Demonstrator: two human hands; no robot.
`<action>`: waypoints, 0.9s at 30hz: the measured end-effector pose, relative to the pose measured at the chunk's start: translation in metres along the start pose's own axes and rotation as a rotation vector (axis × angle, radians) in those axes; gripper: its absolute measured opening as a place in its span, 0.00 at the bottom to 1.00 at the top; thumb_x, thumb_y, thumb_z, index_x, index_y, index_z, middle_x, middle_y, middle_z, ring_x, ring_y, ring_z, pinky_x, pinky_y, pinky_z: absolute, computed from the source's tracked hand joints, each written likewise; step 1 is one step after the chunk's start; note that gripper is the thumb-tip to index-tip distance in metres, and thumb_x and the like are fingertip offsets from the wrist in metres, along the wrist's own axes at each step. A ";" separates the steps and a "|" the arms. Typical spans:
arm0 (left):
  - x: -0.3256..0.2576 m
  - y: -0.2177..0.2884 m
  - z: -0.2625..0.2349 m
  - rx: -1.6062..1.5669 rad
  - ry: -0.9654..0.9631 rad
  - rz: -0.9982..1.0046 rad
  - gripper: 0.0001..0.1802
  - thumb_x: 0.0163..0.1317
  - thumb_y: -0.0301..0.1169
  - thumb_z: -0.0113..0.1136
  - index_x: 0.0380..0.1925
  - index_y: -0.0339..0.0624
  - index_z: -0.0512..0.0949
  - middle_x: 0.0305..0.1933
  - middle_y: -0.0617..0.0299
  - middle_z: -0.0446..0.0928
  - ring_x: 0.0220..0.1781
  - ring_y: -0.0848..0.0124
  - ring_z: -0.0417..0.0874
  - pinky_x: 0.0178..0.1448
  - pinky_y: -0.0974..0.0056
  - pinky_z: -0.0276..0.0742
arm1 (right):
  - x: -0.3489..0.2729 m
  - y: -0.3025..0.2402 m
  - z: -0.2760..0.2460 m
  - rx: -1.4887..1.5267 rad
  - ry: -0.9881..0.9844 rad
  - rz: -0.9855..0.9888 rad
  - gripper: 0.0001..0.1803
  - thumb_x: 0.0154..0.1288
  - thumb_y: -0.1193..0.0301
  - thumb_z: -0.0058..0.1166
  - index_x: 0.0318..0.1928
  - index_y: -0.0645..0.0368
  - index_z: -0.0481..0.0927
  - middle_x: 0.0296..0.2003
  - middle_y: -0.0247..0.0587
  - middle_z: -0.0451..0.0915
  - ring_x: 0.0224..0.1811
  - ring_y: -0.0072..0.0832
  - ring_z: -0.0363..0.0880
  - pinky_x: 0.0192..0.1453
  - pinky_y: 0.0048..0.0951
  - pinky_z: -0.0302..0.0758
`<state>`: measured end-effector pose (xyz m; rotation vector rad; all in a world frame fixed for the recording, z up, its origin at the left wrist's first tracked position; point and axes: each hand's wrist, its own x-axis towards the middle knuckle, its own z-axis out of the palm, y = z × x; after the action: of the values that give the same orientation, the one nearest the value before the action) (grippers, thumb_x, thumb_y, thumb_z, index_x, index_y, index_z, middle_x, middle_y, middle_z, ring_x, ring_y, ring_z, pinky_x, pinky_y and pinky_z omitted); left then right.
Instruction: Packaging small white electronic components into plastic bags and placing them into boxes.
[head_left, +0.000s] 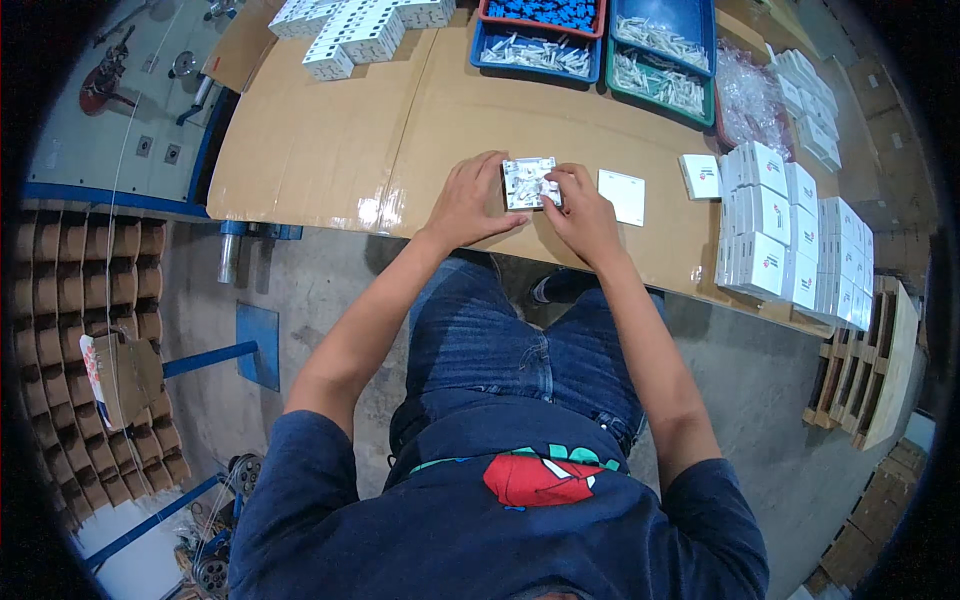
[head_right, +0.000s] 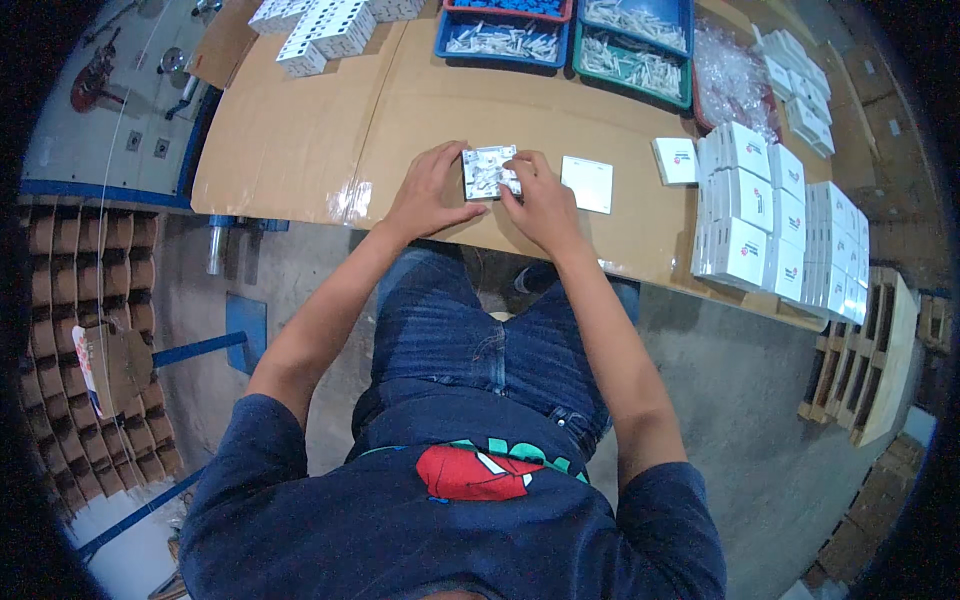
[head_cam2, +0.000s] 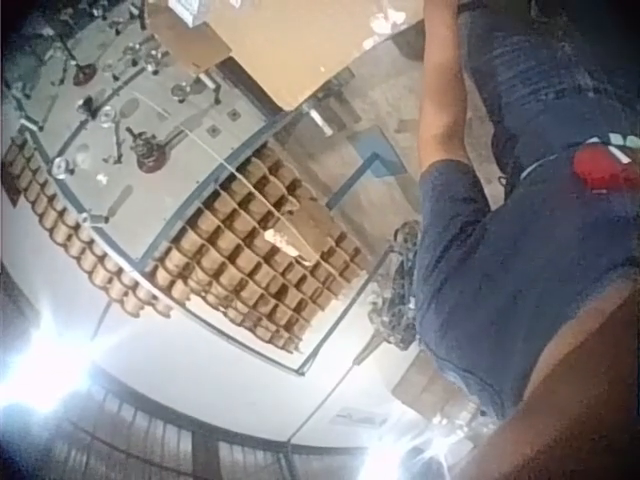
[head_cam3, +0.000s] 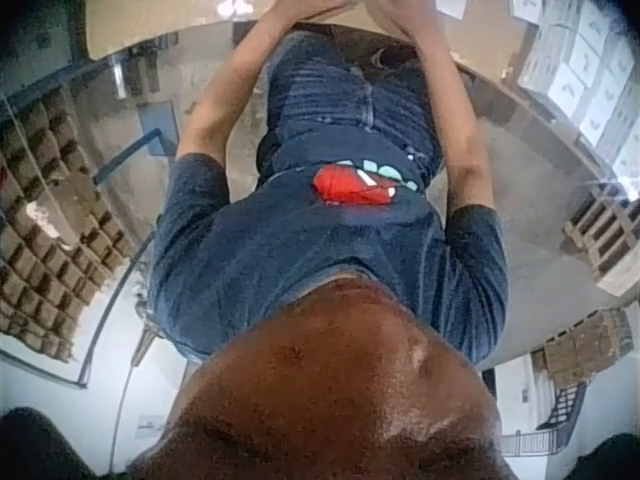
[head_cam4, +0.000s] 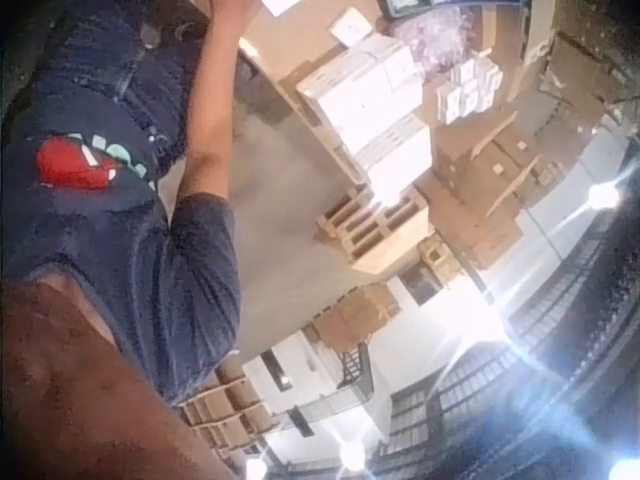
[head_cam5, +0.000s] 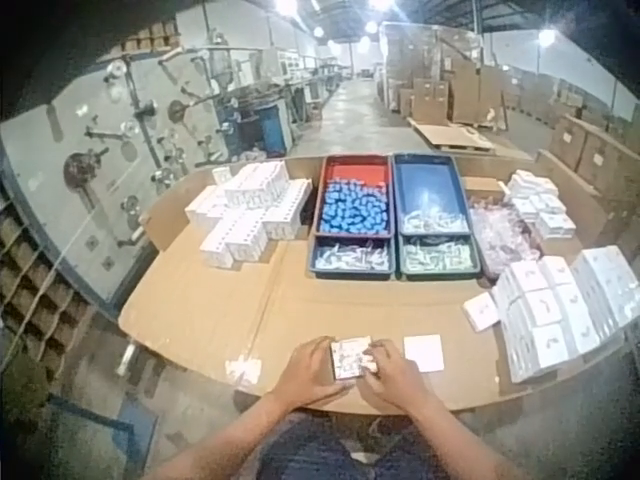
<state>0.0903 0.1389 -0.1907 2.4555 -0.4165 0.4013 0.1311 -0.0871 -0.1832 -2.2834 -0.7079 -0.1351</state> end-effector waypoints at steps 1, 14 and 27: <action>-0.002 -0.002 0.002 0.015 -0.002 -0.022 0.51 0.48 0.52 0.77 0.68 0.37 0.66 0.68 0.45 0.70 0.71 0.48 0.69 0.73 0.49 0.65 | -0.002 -0.003 -0.003 0.026 0.013 0.021 0.14 0.64 0.68 0.62 0.49 0.55 0.81 0.50 0.38 0.80 0.37 0.38 0.86 0.37 0.38 0.82; -0.005 -0.003 0.008 0.109 -0.019 -0.130 0.55 0.44 0.61 0.76 0.66 0.37 0.68 0.69 0.47 0.67 0.72 0.49 0.67 0.75 0.49 0.62 | -0.044 -0.004 -0.002 0.241 0.106 0.132 0.08 0.67 0.72 0.60 0.45 0.58 0.82 0.42 0.37 0.81 0.28 0.28 0.80 0.34 0.28 0.77; 0.004 -0.003 0.010 0.180 -0.046 -0.140 0.52 0.46 0.61 0.73 0.66 0.39 0.69 0.72 0.46 0.65 0.77 0.52 0.62 0.80 0.40 0.52 | 0.018 0.012 -0.015 0.301 0.179 0.318 0.08 0.69 0.71 0.58 0.46 0.59 0.83 0.36 0.41 0.84 0.26 0.27 0.79 0.33 0.28 0.76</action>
<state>0.0968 0.1342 -0.1983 2.6538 -0.2342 0.3370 0.1538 -0.0960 -0.1745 -2.0320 -0.2473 -0.0754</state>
